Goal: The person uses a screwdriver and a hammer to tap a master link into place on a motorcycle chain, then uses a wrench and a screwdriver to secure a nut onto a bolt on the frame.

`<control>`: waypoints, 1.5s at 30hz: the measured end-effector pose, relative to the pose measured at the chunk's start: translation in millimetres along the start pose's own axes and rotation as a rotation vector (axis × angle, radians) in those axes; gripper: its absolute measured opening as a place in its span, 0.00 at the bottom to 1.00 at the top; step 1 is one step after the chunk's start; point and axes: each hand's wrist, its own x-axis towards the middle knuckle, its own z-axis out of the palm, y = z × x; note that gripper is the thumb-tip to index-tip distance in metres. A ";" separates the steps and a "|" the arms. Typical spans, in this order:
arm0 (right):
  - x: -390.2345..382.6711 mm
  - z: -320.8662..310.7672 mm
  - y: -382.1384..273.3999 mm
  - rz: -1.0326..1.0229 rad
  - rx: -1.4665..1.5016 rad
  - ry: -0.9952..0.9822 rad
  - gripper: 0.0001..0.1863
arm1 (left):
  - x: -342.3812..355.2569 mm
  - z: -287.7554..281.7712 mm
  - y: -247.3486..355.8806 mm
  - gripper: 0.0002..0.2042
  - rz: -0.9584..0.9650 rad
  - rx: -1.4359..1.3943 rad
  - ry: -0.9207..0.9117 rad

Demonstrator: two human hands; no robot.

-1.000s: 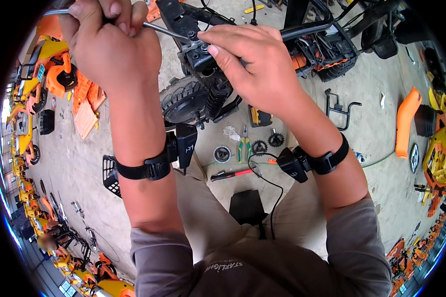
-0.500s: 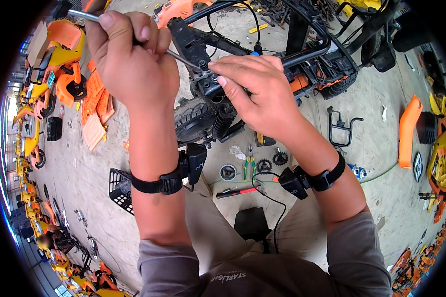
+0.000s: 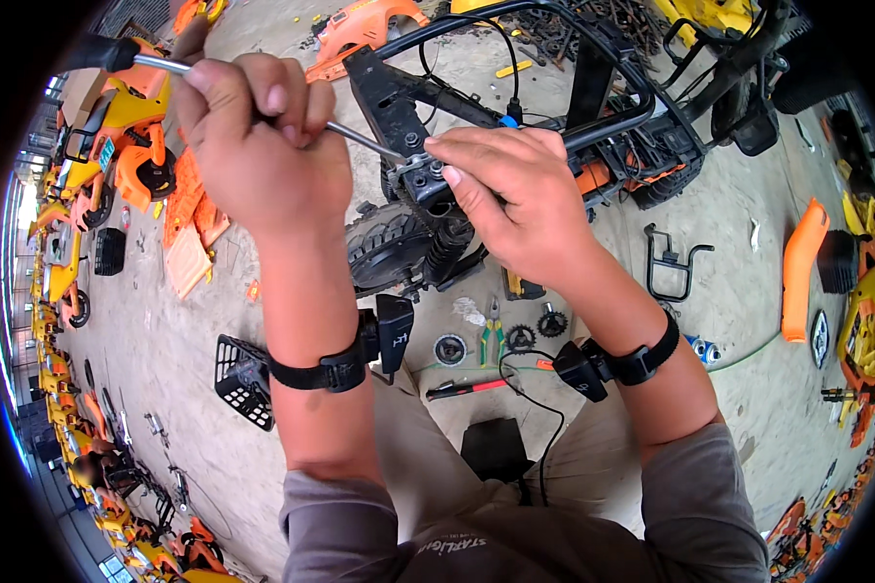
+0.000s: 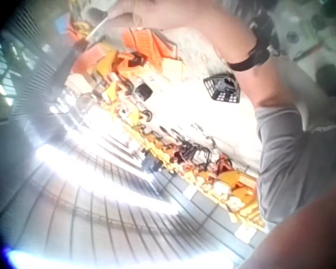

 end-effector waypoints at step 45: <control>-1.4 5.3 -4.0 0.011 -0.010 0.036 0.09 | -9.6 20.3 -6.8 0.15 0.046 0.123 -0.054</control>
